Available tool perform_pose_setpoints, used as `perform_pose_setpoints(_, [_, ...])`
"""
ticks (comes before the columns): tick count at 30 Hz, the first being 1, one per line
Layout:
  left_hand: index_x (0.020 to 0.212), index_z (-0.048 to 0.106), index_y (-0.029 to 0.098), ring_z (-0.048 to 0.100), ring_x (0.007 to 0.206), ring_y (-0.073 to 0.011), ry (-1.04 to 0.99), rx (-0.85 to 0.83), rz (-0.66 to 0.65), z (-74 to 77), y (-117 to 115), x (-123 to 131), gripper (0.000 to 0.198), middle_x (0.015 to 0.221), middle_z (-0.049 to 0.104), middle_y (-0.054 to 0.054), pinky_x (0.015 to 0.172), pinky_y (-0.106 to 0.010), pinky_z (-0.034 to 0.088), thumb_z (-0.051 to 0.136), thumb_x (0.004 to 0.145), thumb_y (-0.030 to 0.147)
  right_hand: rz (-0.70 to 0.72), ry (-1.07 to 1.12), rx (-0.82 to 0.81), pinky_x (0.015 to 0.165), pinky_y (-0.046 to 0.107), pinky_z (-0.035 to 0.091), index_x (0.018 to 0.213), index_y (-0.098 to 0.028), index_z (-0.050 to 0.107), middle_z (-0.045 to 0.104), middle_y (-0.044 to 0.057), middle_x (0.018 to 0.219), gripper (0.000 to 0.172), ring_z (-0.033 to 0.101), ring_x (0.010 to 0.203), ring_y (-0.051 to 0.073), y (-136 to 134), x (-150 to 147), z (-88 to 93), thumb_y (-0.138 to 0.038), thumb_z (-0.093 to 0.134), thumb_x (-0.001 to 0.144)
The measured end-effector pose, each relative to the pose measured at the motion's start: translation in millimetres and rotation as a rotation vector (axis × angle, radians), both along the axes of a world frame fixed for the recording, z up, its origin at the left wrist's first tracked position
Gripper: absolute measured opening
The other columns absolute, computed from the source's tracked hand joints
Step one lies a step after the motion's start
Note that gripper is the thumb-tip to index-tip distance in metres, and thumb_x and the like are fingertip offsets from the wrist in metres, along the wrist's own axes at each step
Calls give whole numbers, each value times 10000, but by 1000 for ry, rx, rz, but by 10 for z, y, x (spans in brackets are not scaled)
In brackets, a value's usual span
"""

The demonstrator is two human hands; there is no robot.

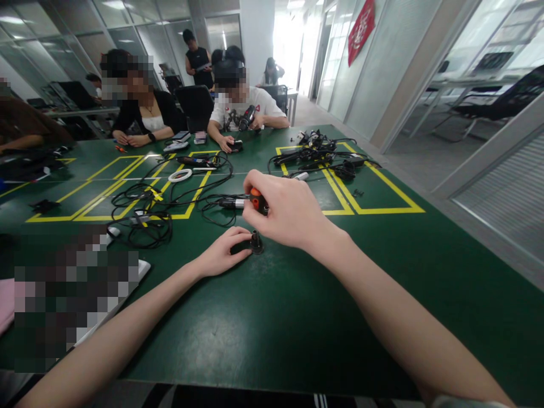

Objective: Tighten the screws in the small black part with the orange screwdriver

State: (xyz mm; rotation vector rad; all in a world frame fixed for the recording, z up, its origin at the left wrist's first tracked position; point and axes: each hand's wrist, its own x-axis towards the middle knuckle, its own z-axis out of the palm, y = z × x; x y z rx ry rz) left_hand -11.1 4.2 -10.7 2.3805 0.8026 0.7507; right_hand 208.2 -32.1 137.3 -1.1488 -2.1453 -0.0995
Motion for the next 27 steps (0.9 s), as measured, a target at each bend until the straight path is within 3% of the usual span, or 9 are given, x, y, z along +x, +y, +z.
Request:
perform_pose_setpoints(6, [1255,722,216,642,1173,-254,7,-5,-1,32,-13,-1,266,1238,688,-106,1083,-441,543,669,995,239,-77,-30,-63,610,295,276,844,-205,642,617,16,651,341,528,604,179,3,-10,12,-502,552,986])
perform_pose_setpoints(12, [1270,719,219,640,1178,-252,3,-10,-1,23,-9,2,279,1242,686,-107,1083,-443,543,670,995,238,-50,10,-62,626,292,315,938,-201,652,659,16,699,153,533,610,171,-2,-15,12,-288,535,894])
perform_pose_setpoints(18, [1267,723,221,636,1185,-250,21,-6,1,32,-15,-1,278,1244,685,-100,1091,-427,538,674,994,225,-90,-19,-87,615,301,282,855,-209,638,653,26,665,310,561,614,187,3,-13,19,-468,524,981])
perform_pose_setpoints(24, [1267,716,206,641,1181,-246,10,3,-7,16,-7,-7,272,1236,683,-105,1088,-427,540,670,1000,233,-62,-4,-33,631,293,309,978,-199,658,682,31,738,175,560,636,183,5,-21,-8,-288,526,905])
perform_pose_setpoints(27, [1269,716,218,643,1177,-251,11,1,2,17,-7,-5,278,1243,687,-104,1086,-438,544,674,995,236,-52,-2,-49,637,295,314,924,-202,652,675,34,729,173,555,636,184,2,-27,-9,-336,543,919])
